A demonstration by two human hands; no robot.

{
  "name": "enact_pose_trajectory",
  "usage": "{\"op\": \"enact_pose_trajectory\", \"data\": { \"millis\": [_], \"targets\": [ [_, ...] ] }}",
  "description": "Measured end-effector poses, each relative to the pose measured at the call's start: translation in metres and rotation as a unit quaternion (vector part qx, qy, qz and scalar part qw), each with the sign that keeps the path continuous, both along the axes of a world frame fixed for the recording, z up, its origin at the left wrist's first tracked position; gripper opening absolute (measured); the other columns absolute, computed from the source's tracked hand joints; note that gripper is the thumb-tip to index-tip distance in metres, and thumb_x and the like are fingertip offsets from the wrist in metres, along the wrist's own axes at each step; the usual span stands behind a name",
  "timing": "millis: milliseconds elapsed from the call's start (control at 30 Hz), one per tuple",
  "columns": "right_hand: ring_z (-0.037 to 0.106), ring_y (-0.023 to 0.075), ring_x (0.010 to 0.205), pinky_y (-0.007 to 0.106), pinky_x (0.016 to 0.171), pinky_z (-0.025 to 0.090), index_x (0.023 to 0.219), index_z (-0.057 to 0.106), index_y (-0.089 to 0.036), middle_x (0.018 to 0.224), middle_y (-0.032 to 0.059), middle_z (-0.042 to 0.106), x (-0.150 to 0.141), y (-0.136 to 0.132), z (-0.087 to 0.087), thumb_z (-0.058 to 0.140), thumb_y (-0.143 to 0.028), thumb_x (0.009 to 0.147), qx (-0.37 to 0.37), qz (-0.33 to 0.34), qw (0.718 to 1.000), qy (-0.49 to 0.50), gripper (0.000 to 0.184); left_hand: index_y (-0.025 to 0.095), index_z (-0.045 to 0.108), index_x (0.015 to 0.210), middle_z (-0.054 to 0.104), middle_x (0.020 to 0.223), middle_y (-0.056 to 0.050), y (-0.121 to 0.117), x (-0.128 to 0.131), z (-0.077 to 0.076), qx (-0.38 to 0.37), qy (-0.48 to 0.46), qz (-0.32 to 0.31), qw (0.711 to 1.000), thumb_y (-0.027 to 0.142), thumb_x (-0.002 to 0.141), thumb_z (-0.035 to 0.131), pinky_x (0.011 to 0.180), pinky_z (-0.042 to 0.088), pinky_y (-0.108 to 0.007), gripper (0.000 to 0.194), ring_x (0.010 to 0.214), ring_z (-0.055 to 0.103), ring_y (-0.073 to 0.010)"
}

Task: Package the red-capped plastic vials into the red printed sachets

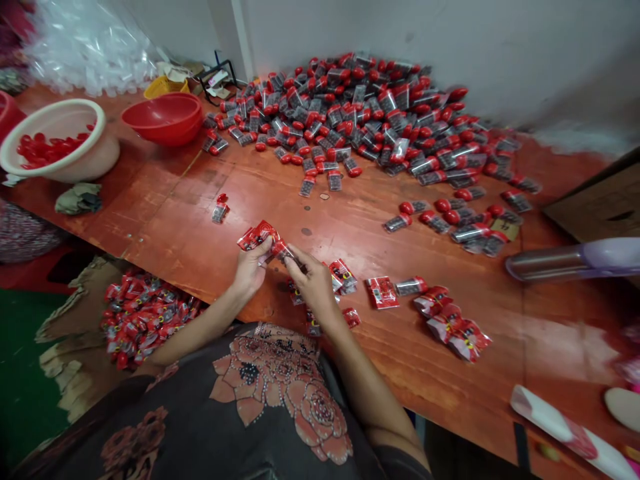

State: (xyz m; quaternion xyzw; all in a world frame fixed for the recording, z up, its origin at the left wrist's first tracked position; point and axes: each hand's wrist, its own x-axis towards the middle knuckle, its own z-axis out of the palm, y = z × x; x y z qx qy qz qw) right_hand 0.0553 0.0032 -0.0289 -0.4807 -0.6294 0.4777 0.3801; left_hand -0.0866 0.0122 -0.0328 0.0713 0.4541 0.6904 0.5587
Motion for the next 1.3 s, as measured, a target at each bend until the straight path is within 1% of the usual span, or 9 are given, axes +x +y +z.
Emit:
{"op": "enact_pose_trajectory", "data": {
  "millis": [100,233,333,433,633,833,1000,1133,1300],
  "targets": [
    [0.067,0.0227,0.108,0.045,0.098,0.051,0.125,0.065,-0.03,0.12,0.0031,0.072,0.003,0.002,0.002,0.058,-0.038,0.09,-0.013,0.01,0.999,0.028,0.037,0.018,0.067,0.076,0.069,0.075,0.003,-0.004,0.001,0.007,0.041,0.053,-0.014,0.998,0.023,0.054,0.089,0.075,0.05,-0.027,0.031,0.068,0.063,-0.011],
    [0.067,0.0229,0.106,0.044,0.096,0.052,0.126,0.065,-0.03,0.117,0.0043,0.072,0.008,0.0,0.005,0.057,-0.038,0.091,0.04,0.008,0.999,-0.014,0.036,0.017,0.066,0.072,0.067,0.072,0.004,-0.007,-0.001,0.01,0.062,0.108,-0.06,0.99,0.025,0.055,0.088,0.074,0.049,-0.025,0.029,0.067,0.061,-0.0102],
    [0.067,0.023,0.103,0.044,0.093,0.052,0.127,0.064,-0.031,0.114,0.0061,0.072,0.009,-0.005,0.007,0.055,-0.037,0.093,0.079,0.005,0.996,-0.05,0.036,0.018,0.066,0.07,0.065,0.069,0.005,-0.008,-0.003,0.01,0.069,0.112,-0.067,0.989,0.023,0.054,0.089,0.07,0.048,-0.024,0.029,0.064,0.058,-0.0093],
    [0.066,0.0231,0.105,0.044,0.095,0.052,0.128,0.064,-0.03,0.116,0.0072,0.071,0.009,-0.008,0.007,0.055,-0.035,0.094,0.089,0.007,0.995,-0.055,0.035,0.018,0.065,0.066,0.064,0.065,0.004,-0.009,-0.005,0.011,0.08,0.132,-0.089,0.984,0.019,0.053,0.088,0.068,0.048,-0.024,0.027,0.062,0.057,-0.0097],
    [0.068,0.0226,0.105,0.045,0.096,0.054,0.122,0.065,-0.029,0.118,0.0053,0.071,0.007,-0.014,0.003,0.056,-0.039,0.092,0.004,-0.007,1.0,0.024,0.033,0.017,0.068,0.066,0.068,0.07,0.001,-0.012,-0.006,0.023,0.062,0.157,-0.165,0.972,0.019,0.05,0.089,0.07,0.05,-0.027,0.026,0.064,0.061,-0.0125],
    [0.067,0.0216,0.103,0.042,0.091,0.056,0.132,0.053,-0.029,0.116,0.0079,0.069,-0.002,-0.022,-0.005,0.05,-0.034,0.095,0.013,-0.057,0.997,0.043,0.038,0.016,0.069,0.067,0.067,0.065,0.001,-0.017,0.002,0.022,0.036,0.154,-0.173,0.972,0.022,0.054,0.088,0.064,0.049,-0.025,0.024,0.059,0.059,-0.0113],
    [0.061,0.0244,0.114,0.047,0.099,0.051,0.137,0.051,-0.035,0.125,0.0076,0.062,0.008,-0.016,-0.005,0.051,-0.033,0.095,0.011,0.024,1.0,0.007,0.042,0.018,0.069,0.074,0.07,0.074,0.001,-0.017,-0.001,0.022,0.06,0.145,-0.12,0.98,0.02,0.055,0.088,0.074,0.05,-0.026,0.026,0.068,0.063,-0.012],
    [0.065,0.0213,0.096,0.043,0.085,0.058,0.144,0.042,-0.038,0.125,0.0069,0.061,0.011,-0.013,-0.008,0.055,-0.034,0.091,-0.055,0.048,0.995,0.065,0.054,0.017,0.071,0.074,0.07,0.074,0.0,-0.02,-0.001,0.021,0.059,0.143,-0.163,0.974,0.018,0.057,0.086,0.073,0.05,-0.026,0.023,0.068,0.062,-0.0124],
    [0.064,0.0166,0.076,0.036,0.069,0.059,0.129,0.059,-0.031,0.113,0.0053,0.063,0.007,-0.012,-0.014,0.06,-0.038,0.086,-0.127,0.013,0.984,0.125,0.044,0.016,0.072,0.075,0.07,0.074,-0.001,-0.024,0.004,0.008,0.033,0.125,-0.222,0.966,0.02,0.057,0.087,0.071,0.05,-0.026,0.024,0.067,0.061,-0.0126]
  ]
}}
